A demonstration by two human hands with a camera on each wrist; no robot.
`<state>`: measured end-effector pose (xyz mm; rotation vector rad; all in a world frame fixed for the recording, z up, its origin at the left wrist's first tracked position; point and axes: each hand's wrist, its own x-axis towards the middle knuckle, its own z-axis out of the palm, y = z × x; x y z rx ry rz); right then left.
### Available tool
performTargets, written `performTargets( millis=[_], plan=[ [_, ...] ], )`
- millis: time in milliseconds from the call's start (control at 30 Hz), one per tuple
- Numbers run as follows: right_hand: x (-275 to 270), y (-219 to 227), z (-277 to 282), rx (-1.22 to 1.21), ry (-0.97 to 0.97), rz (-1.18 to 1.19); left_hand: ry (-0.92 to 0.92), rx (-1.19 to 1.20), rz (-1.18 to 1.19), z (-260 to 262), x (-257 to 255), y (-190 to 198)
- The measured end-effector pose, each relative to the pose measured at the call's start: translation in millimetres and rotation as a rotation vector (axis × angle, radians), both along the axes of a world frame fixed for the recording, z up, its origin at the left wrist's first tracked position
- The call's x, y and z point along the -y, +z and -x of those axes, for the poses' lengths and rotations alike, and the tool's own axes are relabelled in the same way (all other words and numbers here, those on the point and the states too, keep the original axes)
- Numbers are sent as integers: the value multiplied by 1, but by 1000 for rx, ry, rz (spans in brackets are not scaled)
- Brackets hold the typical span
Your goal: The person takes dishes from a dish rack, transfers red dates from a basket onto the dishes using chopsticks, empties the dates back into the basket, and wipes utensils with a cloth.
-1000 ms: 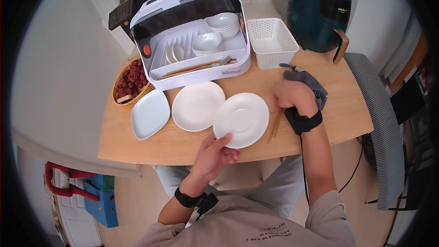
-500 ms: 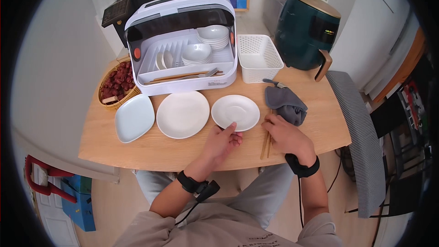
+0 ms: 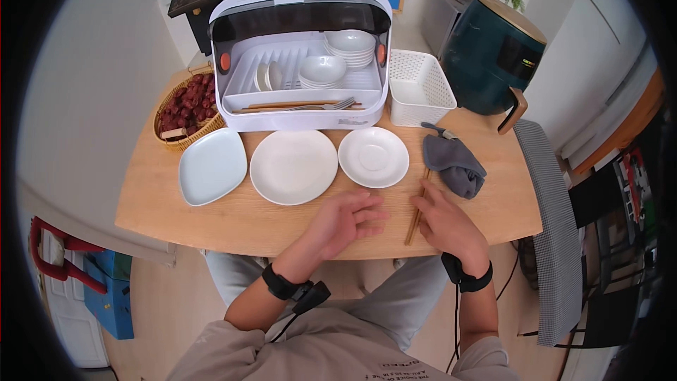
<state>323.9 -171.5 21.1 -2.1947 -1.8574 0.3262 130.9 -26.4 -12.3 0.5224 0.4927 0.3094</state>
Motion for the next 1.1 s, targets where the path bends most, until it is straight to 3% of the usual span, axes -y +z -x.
performTargets(
  millis=[67, 300, 500, 600, 667, 733, 833, 867, 900, 967, 1100],
  plan=[
    [-1, -3, 0, 18, -3, -4, -79, 50, -20, 23, -4, 9],
    [-7, 6, 22, 102, -20, -16, 65, 17, -29, 68, -34, 0],
    [-3, 3, 49, 88, -2, -10, 30, 60, -120, 77, -37, -8],
    [5, 8, 73, 31, 1, -13, -73, -1, -286, 86, -38, 1],
    [11, 6, 85, 45, 21, -20, -238, -16, -738, 109, -45, 20],
    [11, 6, 100, 42, 1, -60, -94, -122, -870, 143, -61, 47],
    [11, -3, 105, 31, 8, -139, 479, -394, -1102, 194, -99, 45],
    [11, -8, 106, -39, -19, -193, 540, -576, -1120, 215, -113, 41],
    [10, -10, 105, -38, -22, -189, 537, -575, -1117, 228, -121, 36],
    [8, -14, 105, -24, 32, -229, 696, -1043, -1330, 243, -130, 27],
    [-9, -7, 111, -55, 60, -198, 635, -959, -1269, 247, -130, 7]
  ],
)
